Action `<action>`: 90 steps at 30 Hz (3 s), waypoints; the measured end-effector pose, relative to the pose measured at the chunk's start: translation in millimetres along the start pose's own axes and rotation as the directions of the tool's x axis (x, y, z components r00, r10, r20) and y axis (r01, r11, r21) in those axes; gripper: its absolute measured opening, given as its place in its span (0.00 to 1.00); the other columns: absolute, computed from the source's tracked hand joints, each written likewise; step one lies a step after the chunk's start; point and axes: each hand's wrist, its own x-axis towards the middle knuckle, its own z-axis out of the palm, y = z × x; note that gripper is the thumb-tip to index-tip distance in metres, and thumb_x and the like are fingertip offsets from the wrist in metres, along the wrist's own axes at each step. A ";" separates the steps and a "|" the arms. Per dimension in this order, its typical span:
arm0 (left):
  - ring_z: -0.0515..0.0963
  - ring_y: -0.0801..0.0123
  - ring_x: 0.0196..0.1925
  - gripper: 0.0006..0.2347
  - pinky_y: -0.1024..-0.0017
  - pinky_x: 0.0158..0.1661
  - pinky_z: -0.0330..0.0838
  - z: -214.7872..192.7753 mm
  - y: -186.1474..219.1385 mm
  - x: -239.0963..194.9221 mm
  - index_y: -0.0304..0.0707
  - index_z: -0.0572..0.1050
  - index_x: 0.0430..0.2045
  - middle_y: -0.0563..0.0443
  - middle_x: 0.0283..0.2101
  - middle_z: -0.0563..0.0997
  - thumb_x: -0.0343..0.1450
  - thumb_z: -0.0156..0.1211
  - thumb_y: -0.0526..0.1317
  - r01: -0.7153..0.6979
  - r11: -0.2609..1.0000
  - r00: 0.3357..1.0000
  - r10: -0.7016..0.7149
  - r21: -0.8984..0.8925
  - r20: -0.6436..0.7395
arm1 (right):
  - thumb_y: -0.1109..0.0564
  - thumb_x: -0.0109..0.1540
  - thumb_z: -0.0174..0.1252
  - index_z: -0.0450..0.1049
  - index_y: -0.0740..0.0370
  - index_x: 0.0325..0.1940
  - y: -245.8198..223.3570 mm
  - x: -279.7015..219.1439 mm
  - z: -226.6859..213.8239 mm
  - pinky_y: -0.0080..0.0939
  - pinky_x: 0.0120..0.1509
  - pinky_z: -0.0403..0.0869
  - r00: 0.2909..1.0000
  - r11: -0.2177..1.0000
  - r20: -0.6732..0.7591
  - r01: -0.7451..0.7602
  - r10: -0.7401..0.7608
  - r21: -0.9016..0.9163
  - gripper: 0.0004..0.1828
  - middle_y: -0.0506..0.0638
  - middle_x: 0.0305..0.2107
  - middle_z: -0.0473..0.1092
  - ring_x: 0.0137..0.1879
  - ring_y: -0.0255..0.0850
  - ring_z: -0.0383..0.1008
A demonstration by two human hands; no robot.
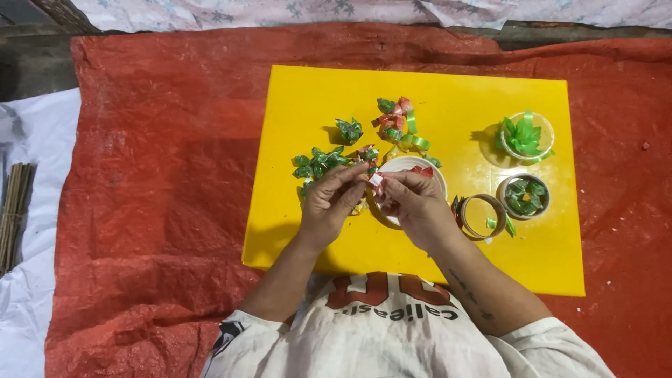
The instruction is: Attaching small green decorative leaves and tape to a red flower on a plate.
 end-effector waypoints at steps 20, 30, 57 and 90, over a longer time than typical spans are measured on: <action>0.82 0.62 0.46 0.12 0.65 0.46 0.80 7.2 21.6 7.2 0.31 0.80 0.48 0.40 0.45 0.82 0.70 0.68 0.31 -0.152 0.959 0.987 0.136 0.237 0.084 | 0.68 0.61 0.62 0.83 0.65 0.42 -56.6 -30.5 35.9 0.52 0.45 0.81 0.704 0.320 0.411 0.660 -0.579 -0.680 0.07 0.60 0.36 0.80 0.42 0.57 0.83; 0.87 0.54 0.44 0.10 0.63 0.43 0.83 1.0 14.6 5.3 0.34 0.84 0.41 0.43 0.42 0.84 0.67 0.71 0.30 -0.310 0.870 0.951 0.277 0.383 0.141 | 0.72 0.61 0.60 0.80 0.67 0.41 -55.7 -27.4 35.6 0.53 0.45 0.82 0.595 0.135 0.544 0.738 -0.592 -0.661 0.09 0.62 0.35 0.78 0.42 0.58 0.82; 0.84 0.58 0.41 0.09 0.70 0.42 0.76 -4.6 -4.4 8.7 0.28 0.75 0.42 0.31 0.36 0.82 0.73 0.63 0.37 0.091 0.884 0.996 -0.090 -0.458 0.025 | 0.64 0.64 0.61 0.78 0.71 0.39 -30.7 -47.6 9.0 0.42 0.42 0.81 0.885 0.828 0.234 0.462 -0.403 -0.319 0.05 0.61 0.30 0.75 0.34 0.46 0.80; 0.82 0.71 0.39 0.14 0.72 0.44 0.80 13.5 -41.0 -7.2 0.32 0.80 0.46 0.45 0.37 0.85 0.67 0.72 0.30 0.265 0.961 0.959 -0.254 0.078 -0.129 | 0.61 0.59 0.61 0.82 0.60 0.47 4.7 -105.8 -46.1 0.62 0.46 0.80 0.964 0.424 0.256 0.202 0.074 -0.883 0.12 0.63 0.40 0.81 0.44 0.65 0.81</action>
